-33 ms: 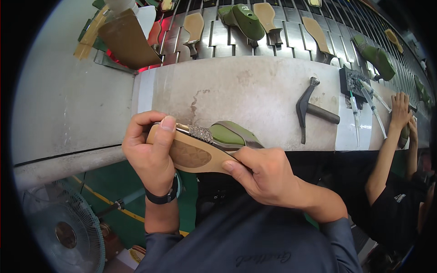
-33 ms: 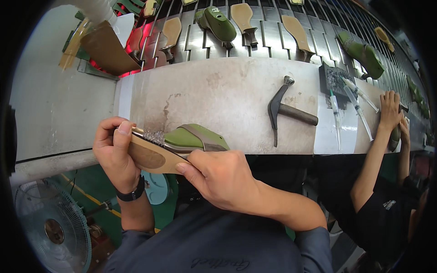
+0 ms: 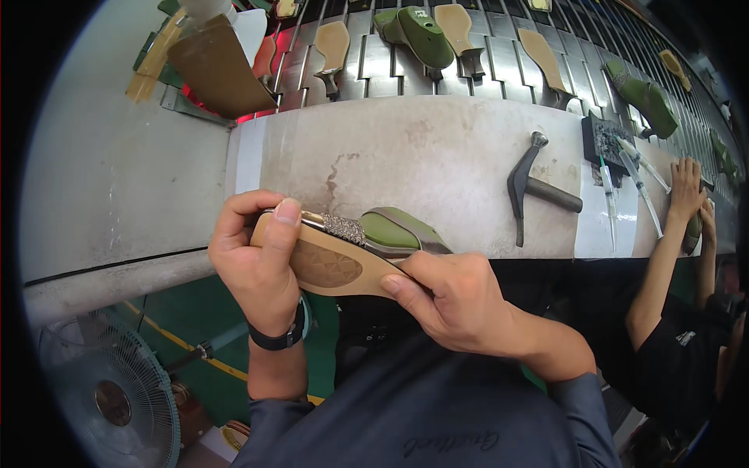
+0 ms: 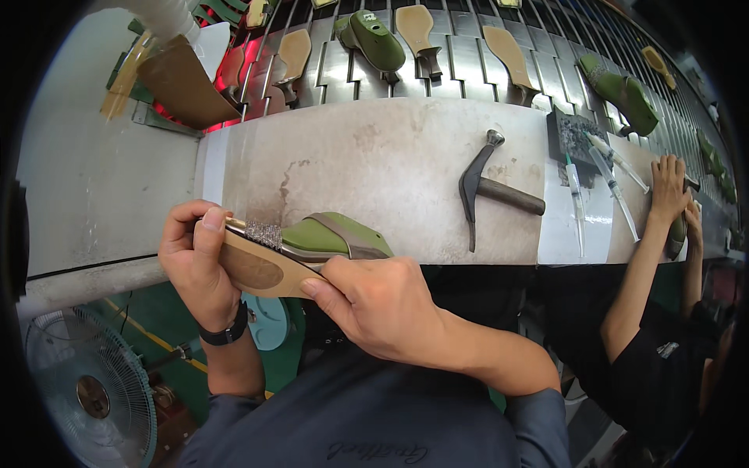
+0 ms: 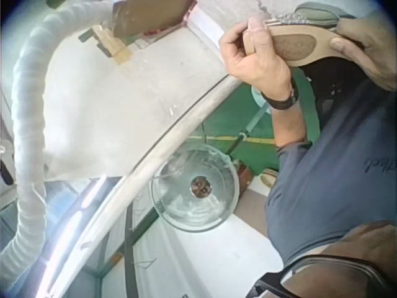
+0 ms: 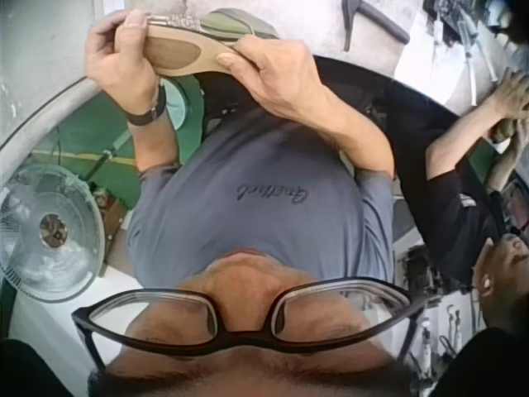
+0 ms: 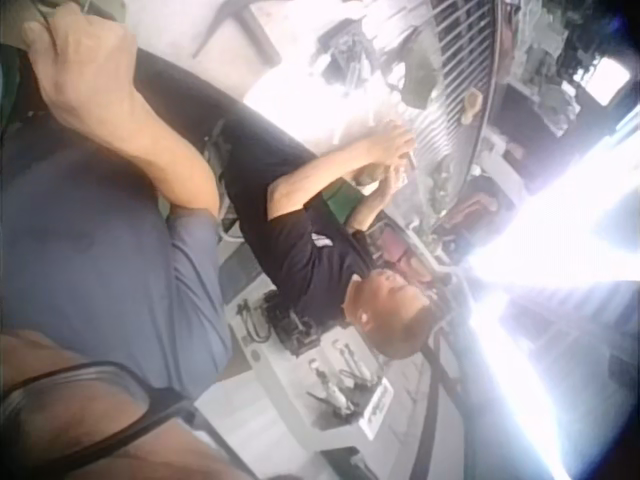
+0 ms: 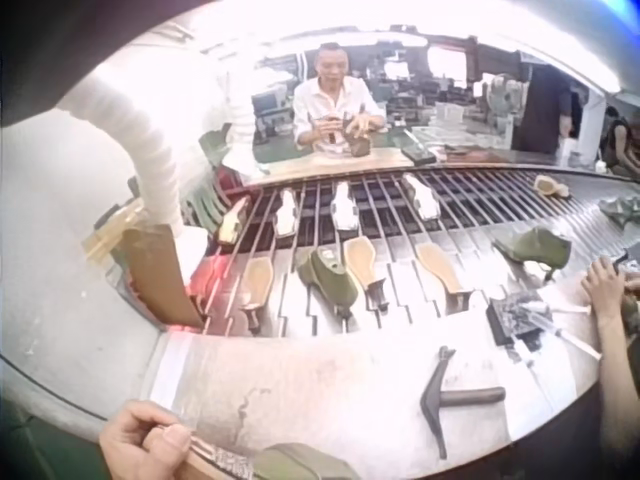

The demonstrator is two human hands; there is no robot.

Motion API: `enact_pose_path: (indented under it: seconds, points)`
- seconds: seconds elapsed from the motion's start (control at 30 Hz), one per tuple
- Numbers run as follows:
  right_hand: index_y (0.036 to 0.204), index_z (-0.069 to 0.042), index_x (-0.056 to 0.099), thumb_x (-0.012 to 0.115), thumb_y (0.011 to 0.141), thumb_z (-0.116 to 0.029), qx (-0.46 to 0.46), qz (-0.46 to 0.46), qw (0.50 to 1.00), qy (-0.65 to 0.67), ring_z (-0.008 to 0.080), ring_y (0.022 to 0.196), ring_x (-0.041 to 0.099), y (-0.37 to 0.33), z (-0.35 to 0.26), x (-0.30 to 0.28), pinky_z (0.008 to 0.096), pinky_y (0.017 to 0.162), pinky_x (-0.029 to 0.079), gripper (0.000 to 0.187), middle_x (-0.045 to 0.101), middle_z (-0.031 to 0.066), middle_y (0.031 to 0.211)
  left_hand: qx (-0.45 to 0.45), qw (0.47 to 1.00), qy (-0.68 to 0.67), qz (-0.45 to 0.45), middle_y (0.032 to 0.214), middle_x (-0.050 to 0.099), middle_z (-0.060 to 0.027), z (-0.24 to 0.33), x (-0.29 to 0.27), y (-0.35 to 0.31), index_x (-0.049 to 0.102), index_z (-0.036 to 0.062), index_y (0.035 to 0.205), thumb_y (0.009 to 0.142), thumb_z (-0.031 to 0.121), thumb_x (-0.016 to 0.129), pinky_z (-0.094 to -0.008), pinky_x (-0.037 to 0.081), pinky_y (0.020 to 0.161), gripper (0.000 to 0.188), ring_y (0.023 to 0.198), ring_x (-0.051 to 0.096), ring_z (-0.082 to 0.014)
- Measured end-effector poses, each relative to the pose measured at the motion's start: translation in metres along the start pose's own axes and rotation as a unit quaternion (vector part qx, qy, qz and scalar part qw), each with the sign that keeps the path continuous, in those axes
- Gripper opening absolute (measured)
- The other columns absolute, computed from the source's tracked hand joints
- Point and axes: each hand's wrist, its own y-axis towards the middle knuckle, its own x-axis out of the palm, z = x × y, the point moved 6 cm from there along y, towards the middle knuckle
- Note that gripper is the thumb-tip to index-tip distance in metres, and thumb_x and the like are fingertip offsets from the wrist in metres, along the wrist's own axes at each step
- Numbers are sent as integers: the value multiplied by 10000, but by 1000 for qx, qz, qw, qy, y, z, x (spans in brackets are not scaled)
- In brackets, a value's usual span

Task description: The person picks up a shoe and an outsole, aligns them together, and presses them by hand. They then use a hammer to tap around the edges of the sole to secure the bond.

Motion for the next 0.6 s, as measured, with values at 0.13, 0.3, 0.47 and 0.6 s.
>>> enact_pose_path:
  seconds: [0.13, 0.3, 0.47, 0.6]
  points:
    - [875, -14, 695, 761, 974, -168, 14, 0, 1000, -2, 293, 510, 574, 3, 0, -4, 377, 489, 458, 195, 598, 127, 642, 5, 1000, -8, -3, 911, 676, -4, 3, 2, 0, 683, 5, 1028, 932, 41, 782, -223, 483, 745, 143, 795, 606, -56]
    - [899, -29, 698, 854, 861, -212, 3, 10, 994, -113, 287, 559, 617, 4, -8, -25, 390, 526, 487, 244, 649, 127, 714, 13, 1000, -21, -13, 912, 662, -17, 15, 9, -3, 674, -2, 1039, 922, 8, 769, -234, 492, 761, 152, 810, 613, -74]
    - [1242, -30, 650, 917, 722, -229, -127, 43, 986, -97, 329, 828, 740, 29, -57, -64, 391, 730, 581, 617, 739, 168, 1027, 160, 956, -107, -221, 1020, 655, -106, 61, 64, -19, 662, -15, 1060, 879, 140, 843, -284, 510, 844, 299, 906, 641, -164]
    - [1268, 34, 622, 830, 876, -344, 70, 1, 997, -10, 258, 777, 775, 29, -31, -93, 377, 694, 609, 583, 748, 137, 829, 124, 928, -285, -203, 1162, 643, -169, 23, 88, 3, 610, -69, 1207, 1071, 433, 599, -382, 468, 1033, 520, 1123, 613, -249]
